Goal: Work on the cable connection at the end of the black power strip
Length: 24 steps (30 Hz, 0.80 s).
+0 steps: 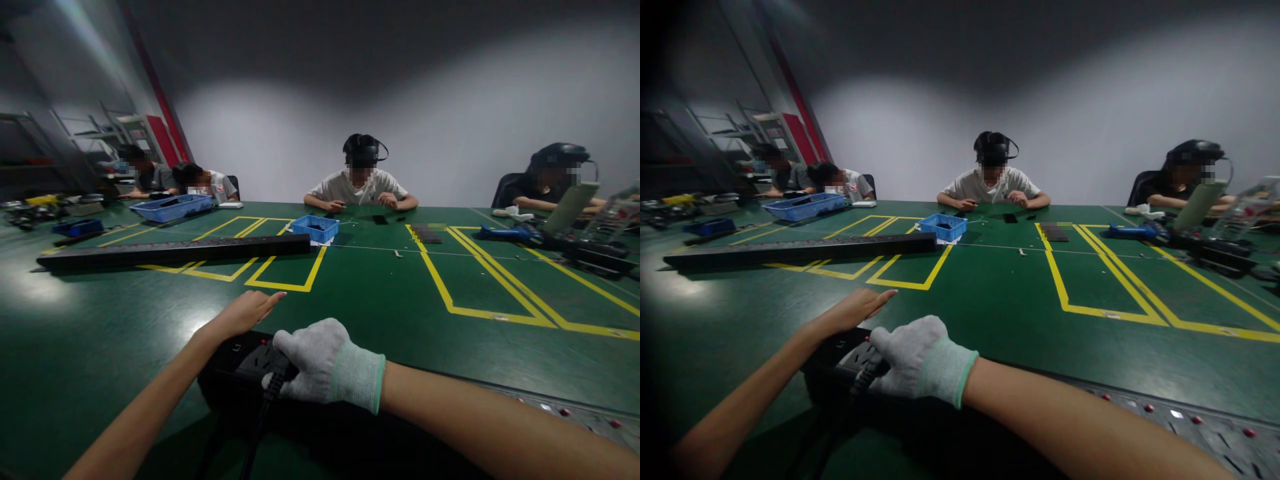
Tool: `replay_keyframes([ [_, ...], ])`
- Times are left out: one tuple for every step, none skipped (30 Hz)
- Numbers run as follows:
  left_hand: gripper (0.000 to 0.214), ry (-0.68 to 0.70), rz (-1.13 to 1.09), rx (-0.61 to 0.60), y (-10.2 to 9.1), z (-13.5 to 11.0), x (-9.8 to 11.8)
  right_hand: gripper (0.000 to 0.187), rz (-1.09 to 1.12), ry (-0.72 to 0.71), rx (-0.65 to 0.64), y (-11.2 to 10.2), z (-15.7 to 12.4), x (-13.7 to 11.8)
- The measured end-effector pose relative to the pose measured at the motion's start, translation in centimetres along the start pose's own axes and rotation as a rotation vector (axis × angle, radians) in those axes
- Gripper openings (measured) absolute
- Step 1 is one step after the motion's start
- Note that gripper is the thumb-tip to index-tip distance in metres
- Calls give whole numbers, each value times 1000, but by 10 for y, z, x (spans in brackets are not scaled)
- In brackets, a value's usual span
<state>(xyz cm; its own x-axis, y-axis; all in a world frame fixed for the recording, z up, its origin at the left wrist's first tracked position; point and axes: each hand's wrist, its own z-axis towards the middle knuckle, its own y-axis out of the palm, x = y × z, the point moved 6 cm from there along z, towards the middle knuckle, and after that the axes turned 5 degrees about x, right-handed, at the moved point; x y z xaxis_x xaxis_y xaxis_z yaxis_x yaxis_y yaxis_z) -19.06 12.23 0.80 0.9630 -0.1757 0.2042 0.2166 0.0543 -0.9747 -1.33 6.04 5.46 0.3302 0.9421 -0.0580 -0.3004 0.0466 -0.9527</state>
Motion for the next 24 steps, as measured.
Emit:
replay_keyframes([
  [39,11,35,-6,0,0,1,47,-3,-5,4,0,0,0],
  [41,21,69,-13,0,-1,1,47,-6,-8,5,0,0,0],
  [43,30,102,-21,0,-1,2,47,-8,-6,3,0,0,0],
  [45,37,135,-30,0,-1,2,47,-9,-3,-3,0,0,0],
  [46,42,167,-38,1,-1,2,47,-8,0,-9,0,0,0],
  [47,45,198,-46,1,-2,3,46,-7,2,-14,-1,0,0],
  [47,47,228,-54,2,-2,3,46,-5,3,-15,-1,0,-1],
  [48,48,257,-62,3,-2,3,46,-5,3,-15,-2,0,-1],
  [48,49,284,-69,3,-2,3,46,-4,0,-14,-2,0,-1],
  [49,49,309,-75,4,-2,4,47,-5,-2,-13,-2,0,-1],
  [49,51,332,-81,4,-2,4,47,-8,-2,-13,-2,0,-1],
  [49,52,353,-86,4,-2,5,48,-11,-1,-13,-1,0,-1],
  [48,55,371,-90,3,-2,6,47,-15,1,-10,-1,0,-1],
  [47,57,387,-93,3,-2,7,47,-18,4,-8,0,0,-1],
  [47,59,401,-96,3,-2,7,47,-22,6,-5,0,0,0],
  [46,61,414,-98,3,-2,8,46,-24,8,-4,0,0,0],
  [46,62,426,-99,3,-2,8,46,-24,8,-5,1,0,0],
  [46,62,438,-100,3,-1,8,46,-24,8,-5,1,0,0],
  [46,62,448,-100,4,-1,8,46,-23,8,-5,1,0,0],
  [46,62,458,-99,5,-1,8,46,-22,8,-4,1,0,0],
  [46,62,466,-97,5,-1,7,46,-20,6,-1,1,0,0],
  [45,62,473,-95,6,0,7,46,-15,3,0,1,0,0],
  [45,62,477,-92,6,0,7,46,-10,-1,0,1,0,-1],
  [45,61,480,-89,6,0,7,46,-7,-5,-1,1,0,-1],
])
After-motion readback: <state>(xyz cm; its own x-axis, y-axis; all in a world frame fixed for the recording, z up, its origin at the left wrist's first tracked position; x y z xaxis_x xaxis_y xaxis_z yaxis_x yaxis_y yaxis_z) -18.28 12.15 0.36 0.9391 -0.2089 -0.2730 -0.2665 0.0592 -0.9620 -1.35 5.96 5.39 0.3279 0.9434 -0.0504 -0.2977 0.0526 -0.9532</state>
